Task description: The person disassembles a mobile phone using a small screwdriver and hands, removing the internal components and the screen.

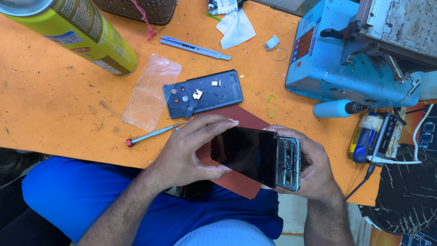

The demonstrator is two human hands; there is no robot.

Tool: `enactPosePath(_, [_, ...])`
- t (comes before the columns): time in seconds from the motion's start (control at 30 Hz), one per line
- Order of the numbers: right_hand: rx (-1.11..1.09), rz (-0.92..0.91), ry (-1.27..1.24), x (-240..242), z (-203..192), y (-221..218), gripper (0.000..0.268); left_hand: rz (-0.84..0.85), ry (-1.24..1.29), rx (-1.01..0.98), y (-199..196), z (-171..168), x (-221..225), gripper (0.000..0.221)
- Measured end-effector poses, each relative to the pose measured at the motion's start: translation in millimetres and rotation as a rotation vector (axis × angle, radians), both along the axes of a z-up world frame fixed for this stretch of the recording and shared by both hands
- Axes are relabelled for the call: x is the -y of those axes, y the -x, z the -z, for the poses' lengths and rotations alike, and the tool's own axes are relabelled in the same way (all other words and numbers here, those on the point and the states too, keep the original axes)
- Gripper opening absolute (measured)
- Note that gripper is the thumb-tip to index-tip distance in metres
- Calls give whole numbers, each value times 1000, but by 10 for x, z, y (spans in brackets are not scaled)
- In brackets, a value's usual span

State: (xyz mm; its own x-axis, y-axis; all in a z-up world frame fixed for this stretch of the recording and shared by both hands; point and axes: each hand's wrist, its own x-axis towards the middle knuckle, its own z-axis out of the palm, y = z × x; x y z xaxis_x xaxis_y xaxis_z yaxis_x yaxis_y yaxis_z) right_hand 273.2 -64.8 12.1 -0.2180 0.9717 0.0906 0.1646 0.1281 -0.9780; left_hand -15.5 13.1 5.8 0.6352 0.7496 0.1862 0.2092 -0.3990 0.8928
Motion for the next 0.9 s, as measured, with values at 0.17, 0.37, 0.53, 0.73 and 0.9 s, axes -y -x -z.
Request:
enactPosePath(0.17, [-21,-13,-26,-19,11,3,89,17,31,-23,60,-54,-43,84])
enactPosePath(0.37, [9,1,10,-22,4,-18,89,20,20,-32,106,-61,-67,85])
enactPosePath(0.53, [40,4,-12,-26,-26,-12,87,-1,15,-5,140,-58,-82,85])
enactPosePath(0.73, [-89,-2,62,-17,-6,-26,85,-81,68,43,270,-105,-141,87])
enactPosePath(0.9, [-105,2,32,20,40,-38,85,-69,408,483,298,-45,-150,84])
